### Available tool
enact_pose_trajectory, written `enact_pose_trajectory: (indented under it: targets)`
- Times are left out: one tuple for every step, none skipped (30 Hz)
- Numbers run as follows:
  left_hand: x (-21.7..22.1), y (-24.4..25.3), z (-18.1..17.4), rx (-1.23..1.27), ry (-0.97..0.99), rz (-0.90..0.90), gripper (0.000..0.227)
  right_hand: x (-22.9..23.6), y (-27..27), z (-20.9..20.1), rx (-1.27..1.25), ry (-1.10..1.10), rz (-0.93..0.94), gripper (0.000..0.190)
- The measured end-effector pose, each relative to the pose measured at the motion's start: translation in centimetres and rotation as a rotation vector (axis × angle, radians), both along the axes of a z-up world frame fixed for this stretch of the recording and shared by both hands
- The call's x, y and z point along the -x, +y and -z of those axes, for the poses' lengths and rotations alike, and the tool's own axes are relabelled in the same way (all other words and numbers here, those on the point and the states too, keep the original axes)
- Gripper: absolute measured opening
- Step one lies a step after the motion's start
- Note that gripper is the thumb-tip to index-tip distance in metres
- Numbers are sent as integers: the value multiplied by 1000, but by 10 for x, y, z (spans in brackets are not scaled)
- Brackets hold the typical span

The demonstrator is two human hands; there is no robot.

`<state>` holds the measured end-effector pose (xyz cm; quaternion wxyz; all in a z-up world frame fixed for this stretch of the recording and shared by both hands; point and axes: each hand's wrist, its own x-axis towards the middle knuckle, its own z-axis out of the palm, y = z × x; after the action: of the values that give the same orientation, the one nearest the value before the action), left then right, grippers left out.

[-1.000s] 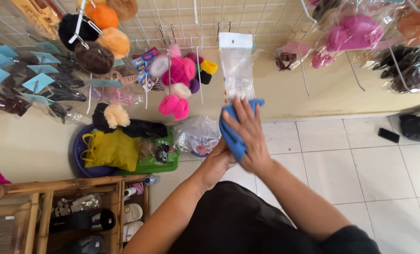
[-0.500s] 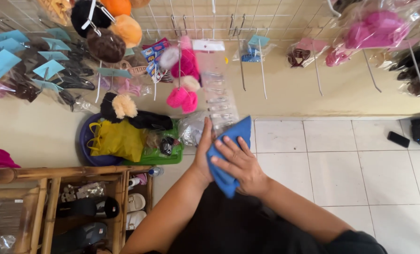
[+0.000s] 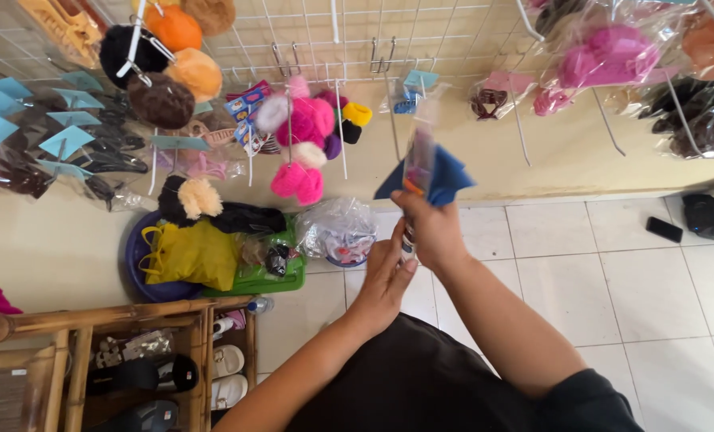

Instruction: The person uses a blue cloth to wipe down various packaged hair accessories, including hair clips and hair ties, while organizing them on a display rack.

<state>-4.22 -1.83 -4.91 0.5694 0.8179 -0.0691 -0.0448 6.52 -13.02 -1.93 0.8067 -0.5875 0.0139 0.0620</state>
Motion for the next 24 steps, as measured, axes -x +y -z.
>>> enact_pose_trajectory:
  targets:
    - [0, 4, -3, 2, -2, 1, 80, 1, -2, -13, 2, -2, 1, 55]
    - [0, 8, -5, -27, -89, -29, 79, 2, -3, -26, -73, 154, 13, 46]
    - [1, 13, -8, -58, -175, -60, 79, 4, -4, -38, -150, 312, 21, 37]
    - [-8, 20, 7, -58, -176, -62, 79, 6, -4, -46, -149, 311, 20, 37]
    - [-15, 26, 22, 316, -158, -154, 79, 9, -5, -52, -194, 281, -49, 36]
    - [-21, 33, 37, 690, -136, -247, 80, 13, -5, -58, -238, 251, -117, 36]
    - [-26, 42, 30, 690, -135, -251, 80, 16, -6, -55, -238, 254, -121, 36]
    - [-31, 52, 23, 527, -165, -319, 70, 19, -7, -52, -254, 208, -171, 40]
    - [-36, 61, 15, 363, -196, -383, 61, 21, -7, -50, -271, 160, -222, 44]
    - [-37, 57, 15, 362, -196, -387, 61, 22, -10, -41, -272, 161, -226, 44]
    - [-39, 53, 15, 481, -155, -378, 64, 22, -13, -33, -256, 158, -243, 45]
    - [-40, 49, 14, 600, -113, -369, 72, 23, -16, -25, -241, 154, -261, 46]
    - [-40, 46, -2, 599, -111, -366, 72, 25, -15, -23, -242, 155, -258, 46]
    - [-40, 43, -17, 619, -76, -305, 76, 27, -15, -21, -212, 163, -268, 46]
    - [-39, 38, -32, 640, -37, -244, 82, 30, -15, -18, -180, 174, -276, 47]
    - [-39, 37, -25, 642, -32, -241, 82, 35, -14, -17, -178, 177, -272, 47]
    - [-39, 36, -17, 733, 96, -220, 74, 38, -11, -15, -151, 191, -276, 49]
    - [-39, 35, -10, 823, 224, -198, 67, 42, -9, -14, -124, 205, -281, 51]
    - [-39, 37, -2, 821, 226, -195, 67, 42, -8, -6, -125, 205, -278, 51]
    - [-39, 39, 7, 861, 199, -169, 66, 43, -8, 1, -175, 264, -223, 48]
    - [-37, 41, 15, 901, 177, -143, 65, 45, -9, 10, -225, 326, -166, 44]
    - [-36, 43, 0, 900, 182, -140, 65, 47, -10, 12, -226, 330, -161, 44]
    - [-36, 44, -15, 1052, 275, -164, 65, 48, -12, 12, -277, 378, -30, 39]
    - [-37, 46, -31, 1202, 370, -189, 66, 48, -13, 13, -327, 425, 102, 34]
